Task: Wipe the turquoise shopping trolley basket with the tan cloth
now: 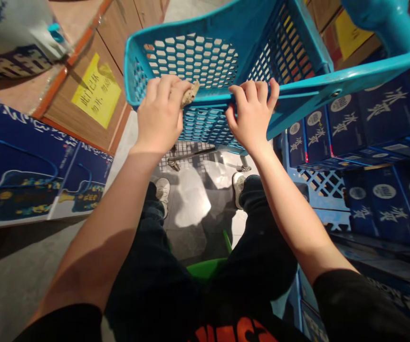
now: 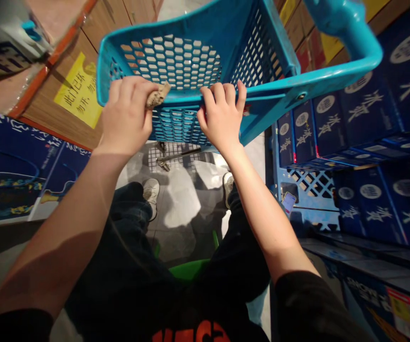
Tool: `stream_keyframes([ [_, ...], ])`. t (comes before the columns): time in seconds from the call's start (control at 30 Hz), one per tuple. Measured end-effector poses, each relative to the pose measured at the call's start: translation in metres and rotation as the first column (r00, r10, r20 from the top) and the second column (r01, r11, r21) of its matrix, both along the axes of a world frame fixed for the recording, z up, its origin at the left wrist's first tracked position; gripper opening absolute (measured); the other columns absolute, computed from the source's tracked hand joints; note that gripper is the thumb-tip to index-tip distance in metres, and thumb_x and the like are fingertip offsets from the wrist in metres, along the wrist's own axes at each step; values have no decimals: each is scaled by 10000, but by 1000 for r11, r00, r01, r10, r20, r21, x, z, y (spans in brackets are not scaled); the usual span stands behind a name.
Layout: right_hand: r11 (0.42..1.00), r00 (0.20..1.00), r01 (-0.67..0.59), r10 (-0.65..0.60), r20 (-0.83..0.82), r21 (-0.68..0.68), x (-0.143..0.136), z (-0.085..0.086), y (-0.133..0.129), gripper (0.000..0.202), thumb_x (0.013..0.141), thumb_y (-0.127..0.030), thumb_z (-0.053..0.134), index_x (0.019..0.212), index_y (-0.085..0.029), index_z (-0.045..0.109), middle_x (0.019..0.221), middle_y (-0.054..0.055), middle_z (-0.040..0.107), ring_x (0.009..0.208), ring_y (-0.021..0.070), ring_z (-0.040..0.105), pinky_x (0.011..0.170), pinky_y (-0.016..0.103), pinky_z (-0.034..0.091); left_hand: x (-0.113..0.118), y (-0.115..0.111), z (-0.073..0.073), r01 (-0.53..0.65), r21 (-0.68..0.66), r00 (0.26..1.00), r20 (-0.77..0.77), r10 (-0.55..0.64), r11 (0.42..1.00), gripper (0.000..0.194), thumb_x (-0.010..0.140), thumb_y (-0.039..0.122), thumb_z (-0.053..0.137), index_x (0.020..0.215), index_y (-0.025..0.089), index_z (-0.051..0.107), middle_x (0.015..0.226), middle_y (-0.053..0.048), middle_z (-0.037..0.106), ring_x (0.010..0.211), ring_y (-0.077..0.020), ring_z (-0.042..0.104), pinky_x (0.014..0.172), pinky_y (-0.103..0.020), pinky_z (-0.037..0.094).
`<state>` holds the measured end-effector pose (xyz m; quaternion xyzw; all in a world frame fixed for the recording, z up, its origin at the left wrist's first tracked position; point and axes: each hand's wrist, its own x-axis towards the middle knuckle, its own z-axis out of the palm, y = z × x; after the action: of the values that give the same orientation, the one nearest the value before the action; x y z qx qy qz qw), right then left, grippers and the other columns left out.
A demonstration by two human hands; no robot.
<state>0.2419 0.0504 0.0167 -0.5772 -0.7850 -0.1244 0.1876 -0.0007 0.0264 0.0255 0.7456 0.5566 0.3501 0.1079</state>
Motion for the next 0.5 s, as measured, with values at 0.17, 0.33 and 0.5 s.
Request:
stream_keyframes([
  [0.17,998,998,-41,43,49,-37,7,4,-3,553,1114,-371,386,1624,-247,561,1568,174,638,1541,433,518,1382,808,236,-14,3,2,-188,-59,982,-29,187,980,543,1035,293,429,1547,294,611,1606,-90,595,1492,-435,460,1316,-730,345],
  [0.33,997,997,-67,67,23,-27,8,2,-2,565,1082,-316,426,1625,-232,559,1550,178,647,1527,439,528,1376,840,209,1,0,-5,0,-15,999,-35,-1,1000,511,1047,352,474,1544,359,593,1614,-10,612,1535,-411,414,1325,-724,319],
  [0.5,997,997,-80,80,15,-20,9,-4,1,564,1069,-288,451,1621,-247,562,1542,170,652,1521,438,530,1377,841,207,-10,5,-13,33,50,999,-43,-31,998,528,1052,367,472,1570,383,570,1593,9,641,1535,-390,418,1285,-688,386],
])
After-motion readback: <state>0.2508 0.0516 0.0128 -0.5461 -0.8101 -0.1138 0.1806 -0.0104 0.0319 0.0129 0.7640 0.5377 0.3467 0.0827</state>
